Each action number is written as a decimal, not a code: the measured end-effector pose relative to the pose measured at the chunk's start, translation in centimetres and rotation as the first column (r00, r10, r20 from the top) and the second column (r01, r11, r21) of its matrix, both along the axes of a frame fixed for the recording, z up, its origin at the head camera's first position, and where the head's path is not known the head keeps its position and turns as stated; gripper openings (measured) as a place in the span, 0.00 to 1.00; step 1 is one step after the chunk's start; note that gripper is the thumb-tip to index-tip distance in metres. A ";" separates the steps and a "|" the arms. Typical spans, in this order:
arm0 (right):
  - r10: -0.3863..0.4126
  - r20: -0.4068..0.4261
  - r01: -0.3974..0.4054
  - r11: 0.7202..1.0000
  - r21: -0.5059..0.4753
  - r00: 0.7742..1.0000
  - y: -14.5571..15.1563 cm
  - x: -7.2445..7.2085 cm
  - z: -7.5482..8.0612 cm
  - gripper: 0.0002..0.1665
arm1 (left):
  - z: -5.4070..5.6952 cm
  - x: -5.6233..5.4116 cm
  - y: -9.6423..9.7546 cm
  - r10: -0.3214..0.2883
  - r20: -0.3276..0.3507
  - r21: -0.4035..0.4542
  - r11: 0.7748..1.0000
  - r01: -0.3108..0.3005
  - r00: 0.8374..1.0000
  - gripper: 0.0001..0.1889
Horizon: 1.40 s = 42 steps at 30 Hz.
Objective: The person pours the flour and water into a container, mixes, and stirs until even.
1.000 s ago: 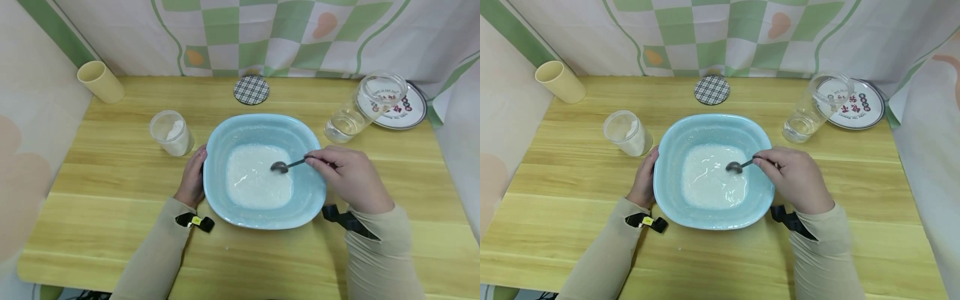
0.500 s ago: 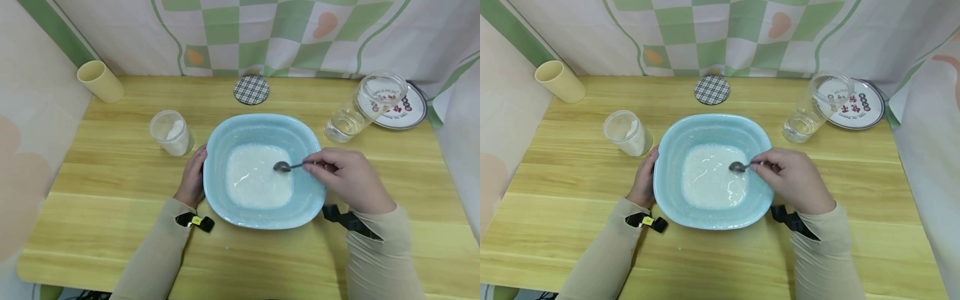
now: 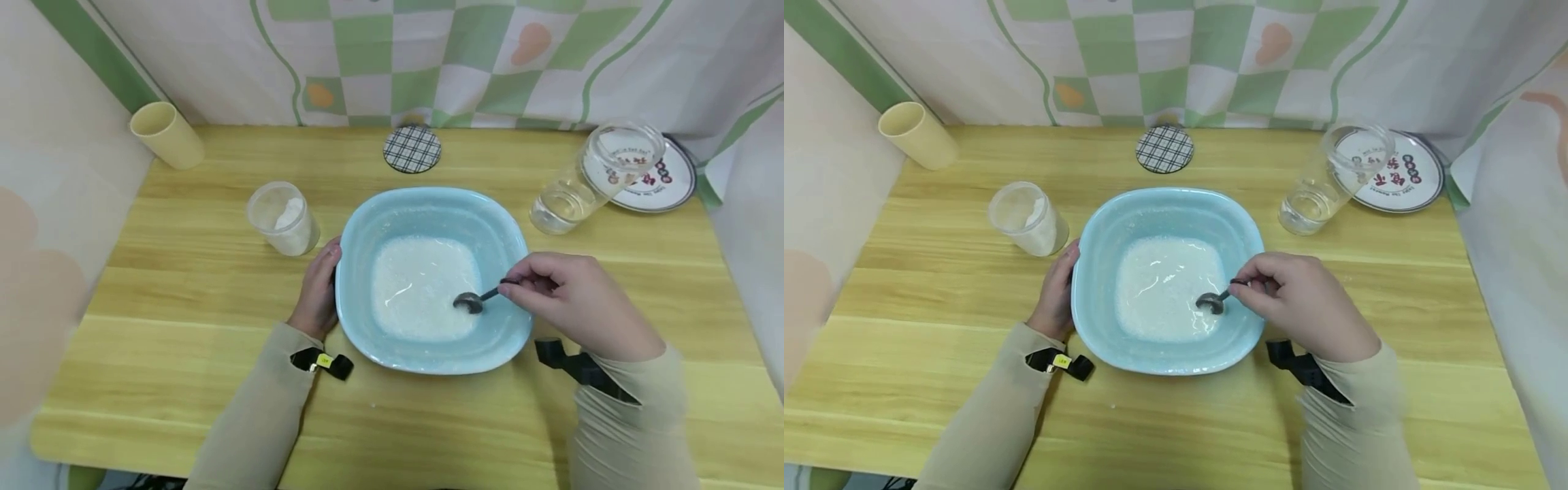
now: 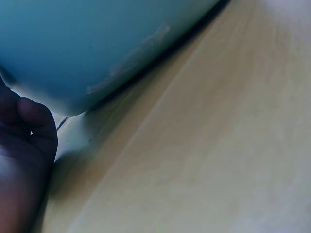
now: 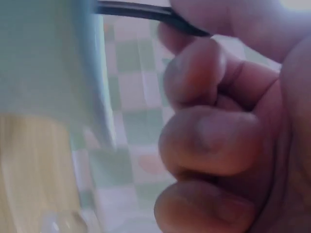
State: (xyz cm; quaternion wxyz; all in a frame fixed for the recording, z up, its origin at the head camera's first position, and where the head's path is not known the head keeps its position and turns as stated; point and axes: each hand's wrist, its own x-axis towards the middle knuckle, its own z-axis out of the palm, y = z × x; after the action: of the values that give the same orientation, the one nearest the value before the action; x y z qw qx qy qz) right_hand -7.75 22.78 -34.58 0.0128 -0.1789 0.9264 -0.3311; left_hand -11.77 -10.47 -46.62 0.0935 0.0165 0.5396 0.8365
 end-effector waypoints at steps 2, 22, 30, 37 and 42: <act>-0.028 0.009 0.028 0.999 0.042 1.000 0.5 0.4 0.3 0.04 | 0.1 0.0 0.3 -0.007 0.006 0.003 1.000 0.007 1.000 0.27; 0.372 -0.173 -0.322 0.910 0.261 0.912 -2.3 -1.3 1.7 0.09 | 0.5 0.5 0.2 0.036 0.001 0.003 0.999 -0.036 0.999 0.25; 0.294 -0.342 -0.155 0.913 0.378 0.893 -1.2 -1.7 1.6 0.06 | 0.7 0.3 0.6 0.018 0.008 0.031 0.999 -0.018 1.000 0.24; 0.324 -0.225 -0.230 0.903 0.363 0.919 -2.4 -2.0 1.8 0.05 | 0.8 0.5 0.3 0.049 0.022 0.039 0.998 -0.050 0.999 0.24; 0.283 -0.150 -0.204 0.893 0.401 0.947 -2.2 -2.3 2.5 0.07 | 0.8 0.4 0.2 0.028 0.028 0.031 0.999 -0.029 0.999 0.25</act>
State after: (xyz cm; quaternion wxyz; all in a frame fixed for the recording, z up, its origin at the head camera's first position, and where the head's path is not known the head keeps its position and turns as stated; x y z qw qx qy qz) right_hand -10.06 20.60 -32.09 -0.0066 -0.3213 0.9392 -0.1208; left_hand -11.39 -10.29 -45.85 0.0887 -0.0014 0.5253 0.8463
